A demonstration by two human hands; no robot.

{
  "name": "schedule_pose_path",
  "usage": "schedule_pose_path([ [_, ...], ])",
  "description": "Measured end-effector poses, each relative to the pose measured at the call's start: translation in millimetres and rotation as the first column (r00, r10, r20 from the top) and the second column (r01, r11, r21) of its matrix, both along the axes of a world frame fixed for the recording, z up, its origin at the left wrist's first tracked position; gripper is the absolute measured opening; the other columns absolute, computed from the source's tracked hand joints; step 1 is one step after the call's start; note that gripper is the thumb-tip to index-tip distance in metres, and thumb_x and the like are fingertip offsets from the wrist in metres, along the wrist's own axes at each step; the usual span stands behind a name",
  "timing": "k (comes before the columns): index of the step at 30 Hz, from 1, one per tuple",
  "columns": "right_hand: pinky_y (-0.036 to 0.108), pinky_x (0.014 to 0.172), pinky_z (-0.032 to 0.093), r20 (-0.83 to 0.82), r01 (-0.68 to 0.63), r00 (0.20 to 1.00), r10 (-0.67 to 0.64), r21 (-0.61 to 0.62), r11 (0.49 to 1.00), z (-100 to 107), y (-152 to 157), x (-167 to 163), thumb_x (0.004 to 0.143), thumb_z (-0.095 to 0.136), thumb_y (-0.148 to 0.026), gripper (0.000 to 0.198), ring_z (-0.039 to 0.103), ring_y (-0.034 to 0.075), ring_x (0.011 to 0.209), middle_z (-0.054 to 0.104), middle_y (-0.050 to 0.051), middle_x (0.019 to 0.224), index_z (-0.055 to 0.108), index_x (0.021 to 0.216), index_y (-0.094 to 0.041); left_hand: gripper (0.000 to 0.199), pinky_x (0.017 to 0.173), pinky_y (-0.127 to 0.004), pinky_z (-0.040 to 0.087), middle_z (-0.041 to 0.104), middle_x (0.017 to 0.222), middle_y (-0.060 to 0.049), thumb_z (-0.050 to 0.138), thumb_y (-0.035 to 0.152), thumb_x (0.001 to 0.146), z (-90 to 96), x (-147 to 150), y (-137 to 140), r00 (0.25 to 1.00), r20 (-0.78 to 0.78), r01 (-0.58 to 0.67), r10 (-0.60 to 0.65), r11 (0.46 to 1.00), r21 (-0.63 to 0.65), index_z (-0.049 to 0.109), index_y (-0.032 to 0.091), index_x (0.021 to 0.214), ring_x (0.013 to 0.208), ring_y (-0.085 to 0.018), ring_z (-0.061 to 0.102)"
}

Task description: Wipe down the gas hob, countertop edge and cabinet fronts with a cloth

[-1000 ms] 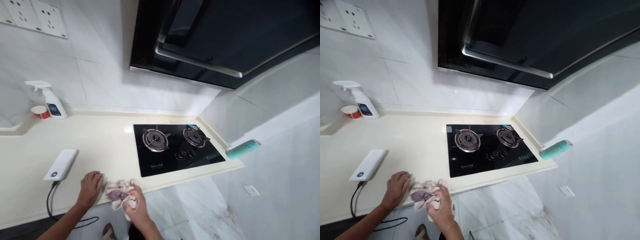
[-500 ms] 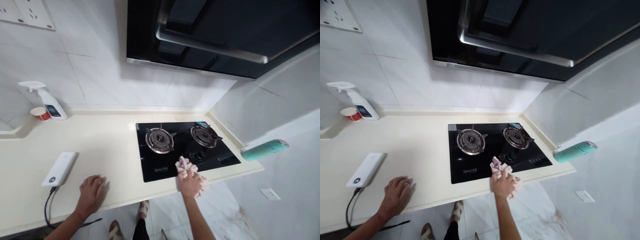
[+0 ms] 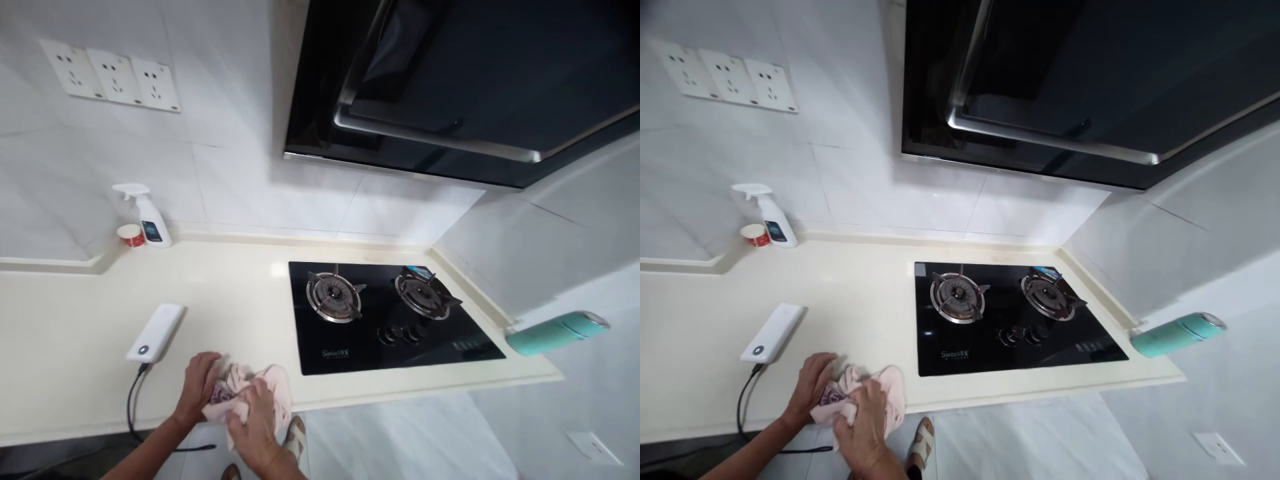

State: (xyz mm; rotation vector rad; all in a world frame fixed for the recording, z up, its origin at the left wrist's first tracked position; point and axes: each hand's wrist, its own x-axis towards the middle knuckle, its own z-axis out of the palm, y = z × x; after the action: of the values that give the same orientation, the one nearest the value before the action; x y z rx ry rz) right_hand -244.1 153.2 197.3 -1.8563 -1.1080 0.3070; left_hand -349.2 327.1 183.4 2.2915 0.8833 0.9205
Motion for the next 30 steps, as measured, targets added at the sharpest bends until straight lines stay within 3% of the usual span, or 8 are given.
schedule_pose_path([
  [3, 0.042, 0.095, 0.049, -0.336, 0.043, 0.942, 0.000, 0.121, 0.992, 19, 16, 21, 0.083, 0.054, -0.037, 0.034, 0.058, 0.027, 0.110, 0.063, 0.011, 0.114, 0.059, 0.112, -0.020, 0.038, 0.089, -0.041, 0.054, 0.068, 0.104, -0.008, 0.043, 0.053, 0.096, 19.1, -3, -3, 0.986, 0.111, -0.101, 0.125, 0.975, -0.196, 0.062, 0.022, 0.106, 0.101, -0.024, 0.064],
  [7, 0.033, 0.078, 0.054, -0.654, -0.010, 0.744, 0.134, 0.190, 0.982, 50, 31, 80, 0.089, 0.043, -0.044, 0.036, 0.065, 0.021, 0.086, 0.067, 0.005, 0.095, 0.058, 0.110, -0.019, 0.039, 0.087, -0.038, 0.054, 0.068, 0.110, -0.007, 0.046, 0.055, 0.095, 44.6, 2, -13, 0.980, 0.132, -0.082, 0.147, 0.910, -0.405, 0.059, 0.022, 0.112, 0.104, -0.023, 0.065],
  [9, 0.032, 0.078, 0.055, -0.580, 0.010, 0.812, 0.069, 0.132, 0.991, 55, 30, 113, 0.088, 0.041, -0.045, 0.041, 0.066, 0.021, 0.088, 0.069, 0.006, 0.096, 0.060, 0.113, -0.019, 0.039, 0.082, -0.037, 0.055, 0.069, 0.104, -0.006, 0.049, 0.055, 0.093, 46.0, 5, -16, 0.984, 0.133, -0.046, 0.118, 0.890, -0.454, 0.060, 0.022, 0.109, 0.098, -0.022, 0.066],
  [12, 0.038, 0.092, 0.053, -0.295, 0.164, 0.942, -0.157, -0.002, 0.987, 46, 15, 159, 0.080, 0.047, -0.044, 0.051, 0.064, 0.025, 0.104, 0.069, 0.009, 0.112, 0.061, 0.122, -0.019, 0.039, 0.077, -0.036, 0.056, 0.068, 0.100, -0.007, 0.052, 0.056, 0.089, 33.4, 3, -17, 0.988, 0.125, -0.020, 0.086, 0.890, -0.455, 0.061, 0.021, 0.105, 0.092, -0.022, 0.067],
  [16, 0.051, 0.108, 0.041, -0.141, 0.410, 0.901, -0.410, -0.034, 0.912, 27, -17, 195, 0.077, 0.047, -0.041, 0.059, 0.055, 0.031, 0.118, 0.057, 0.018, 0.132, 0.057, 0.129, -0.015, 0.032, 0.082, -0.040, 0.056, 0.066, 0.096, -0.008, 0.049, 0.048, 0.093, 15.1, -11, -13, 0.995, 0.081, -0.032, 0.062, 0.945, -0.326, 0.062, 0.020, 0.102, 0.091, -0.022, 0.066],
  [21, 0.055, 0.102, 0.041, 0.147, 0.453, 0.883, -0.447, -0.013, 0.891, 20, -24, 170, 0.089, 0.041, -0.047, 0.051, 0.052, 0.034, 0.117, 0.058, 0.020, 0.123, 0.062, 0.122, -0.015, 0.022, 0.093, -0.042, 0.052, 0.065, 0.103, -0.008, 0.047, 0.035, 0.096, 12.5, -14, -7, 0.999, 0.004, 0.050, -0.050, 0.997, -0.053, 0.063, 0.022, 0.106, 0.102, -0.023, 0.061],
  [24, 0.062, 0.101, 0.038, 0.276, 0.442, 0.877, -0.393, -0.141, 0.886, 17, -4, 135, 0.092, 0.044, -0.058, 0.062, 0.044, 0.042, 0.127, 0.045, 0.024, 0.142, 0.057, 0.136, -0.017, 0.021, 0.092, -0.043, 0.048, 0.065, 0.106, -0.009, 0.047, 0.030, 0.096, 11.6, -10, -6, 0.996, -0.081, 0.049, -0.043, 0.996, 0.074, 0.064, 0.022, 0.107, 0.104, -0.025, 0.059],
  [30, 0.072, 0.109, 0.021, 0.360, 0.365, 0.896, -0.260, -0.263, 0.893, -5, 51, 83, 0.083, 0.061, -0.068, 0.078, 0.016, 0.052, 0.145, 0.027, 0.024, 0.158, 0.054, 0.142, -0.017, 0.019, 0.088, -0.042, 0.044, 0.063, 0.111, -0.009, 0.055, 0.025, 0.092, 10.6, -8, -10, 0.975, -0.221, 0.062, -0.029, 0.988, 0.140, 0.065, 0.023, 0.108, 0.107, -0.027, 0.056],
])
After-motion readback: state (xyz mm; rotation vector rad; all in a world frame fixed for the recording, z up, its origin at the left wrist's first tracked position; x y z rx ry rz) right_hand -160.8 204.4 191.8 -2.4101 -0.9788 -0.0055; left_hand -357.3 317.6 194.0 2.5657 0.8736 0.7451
